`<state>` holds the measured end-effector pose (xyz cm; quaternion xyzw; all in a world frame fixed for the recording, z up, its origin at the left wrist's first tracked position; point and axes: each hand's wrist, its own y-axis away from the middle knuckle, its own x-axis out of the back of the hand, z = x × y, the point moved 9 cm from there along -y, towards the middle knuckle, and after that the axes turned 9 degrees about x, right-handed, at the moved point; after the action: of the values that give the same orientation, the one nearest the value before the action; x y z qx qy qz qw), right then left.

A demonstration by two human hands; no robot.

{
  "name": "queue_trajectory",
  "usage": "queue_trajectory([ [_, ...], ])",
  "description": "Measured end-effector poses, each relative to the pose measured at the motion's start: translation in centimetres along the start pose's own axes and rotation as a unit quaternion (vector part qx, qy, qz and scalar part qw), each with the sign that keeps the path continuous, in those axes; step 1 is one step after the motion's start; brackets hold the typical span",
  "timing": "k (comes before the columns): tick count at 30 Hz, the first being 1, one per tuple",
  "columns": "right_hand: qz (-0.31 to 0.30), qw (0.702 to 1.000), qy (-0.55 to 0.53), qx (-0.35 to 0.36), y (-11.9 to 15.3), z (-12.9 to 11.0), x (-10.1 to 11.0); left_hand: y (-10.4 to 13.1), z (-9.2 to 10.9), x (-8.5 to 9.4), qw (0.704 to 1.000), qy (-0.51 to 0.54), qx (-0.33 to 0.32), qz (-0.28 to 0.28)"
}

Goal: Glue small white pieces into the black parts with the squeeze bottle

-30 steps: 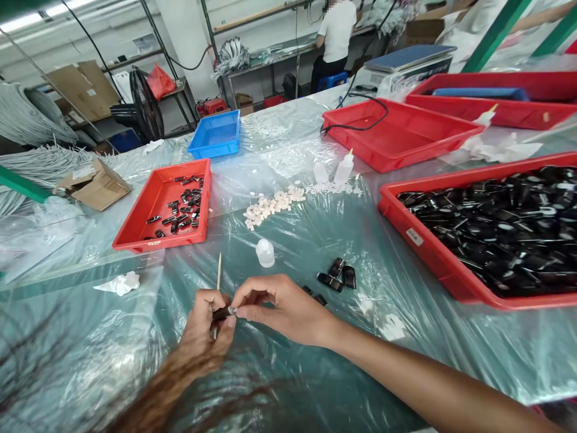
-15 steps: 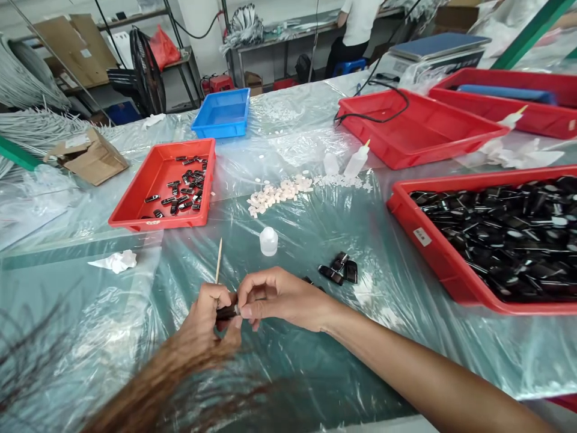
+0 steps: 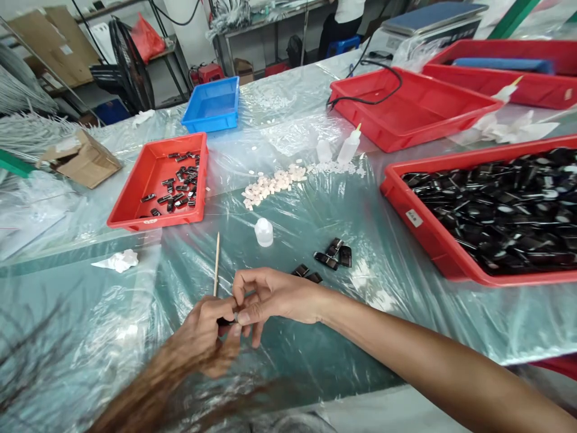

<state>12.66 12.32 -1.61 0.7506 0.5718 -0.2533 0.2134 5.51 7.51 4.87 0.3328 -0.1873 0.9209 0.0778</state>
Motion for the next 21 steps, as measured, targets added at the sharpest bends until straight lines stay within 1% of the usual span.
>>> queue_trajectory([
  [2,0.006,0.999,0.025,0.023,-0.1,-0.6,0.0,0.1,-0.3,0.4,1.0,0.003,0.024,0.005],
  [4,0.015,0.995,0.076,0.056,0.0,-1.9,0.1,0.0,-0.6,0.9,0.999,0.022,0.041,0.023],
  [7,0.007,0.974,0.206,0.094,0.8,-4.7,0.4,-0.3,-1.4,1.5,0.995,0.029,0.059,0.072],
  [8,0.016,0.963,0.247,0.112,1.2,-6.1,1.0,-0.3,-1.9,1.8,0.993,0.024,0.068,0.09],
  [9,0.045,0.949,0.278,0.142,1.8,-7.8,1.9,-0.4,-2.5,2.2,0.991,0.017,0.081,0.106],
  [10,0.093,0.931,0.298,0.188,2.5,-9.9,3.1,-0.5,-3.1,2.8,0.988,0.009,0.098,0.121],
  [11,0.156,0.907,0.308,0.24,3.4,-12.0,4.7,-0.6,-3.8,3.5,0.985,0.001,0.114,0.133],
  [13,0.284,0.844,0.309,0.332,5.7,-15.3,8.1,-1.2,-5.5,5.9,0.977,-0.027,0.149,0.153],
  [14,0.333,0.816,0.307,0.36,6.6,-16.3,9.8,-1.7,-6.5,7.5,0.971,-0.046,0.165,0.164],
  [15,0.367,0.795,0.306,0.374,7.2,-16.8,11.3,-2.4,-7.5,9.3,0.965,-0.069,0.181,0.178],
  [16,0.389,0.783,0.307,0.377,7.6,-17.0,12.8,-3.2,-8.6,11.3,0.957,-0.095,0.196,0.194],
  [18,0.415,0.77,0.318,0.366,7.7,-16.9,15.1,-5.2,-10.6,15.5,0.936,-0.161,0.22,0.225],
  [20,0.429,0.763,0.339,0.345,7.6,-16.4,16.7,-7.2,-12.3,19.5,0.906,-0.236,0.24,0.256],
  [21,0.433,0.76,0.353,0.332,7.5,-16.1,17.1,-8.0,-12.8,21.2,0.889,-0.273,0.246,0.274],
])
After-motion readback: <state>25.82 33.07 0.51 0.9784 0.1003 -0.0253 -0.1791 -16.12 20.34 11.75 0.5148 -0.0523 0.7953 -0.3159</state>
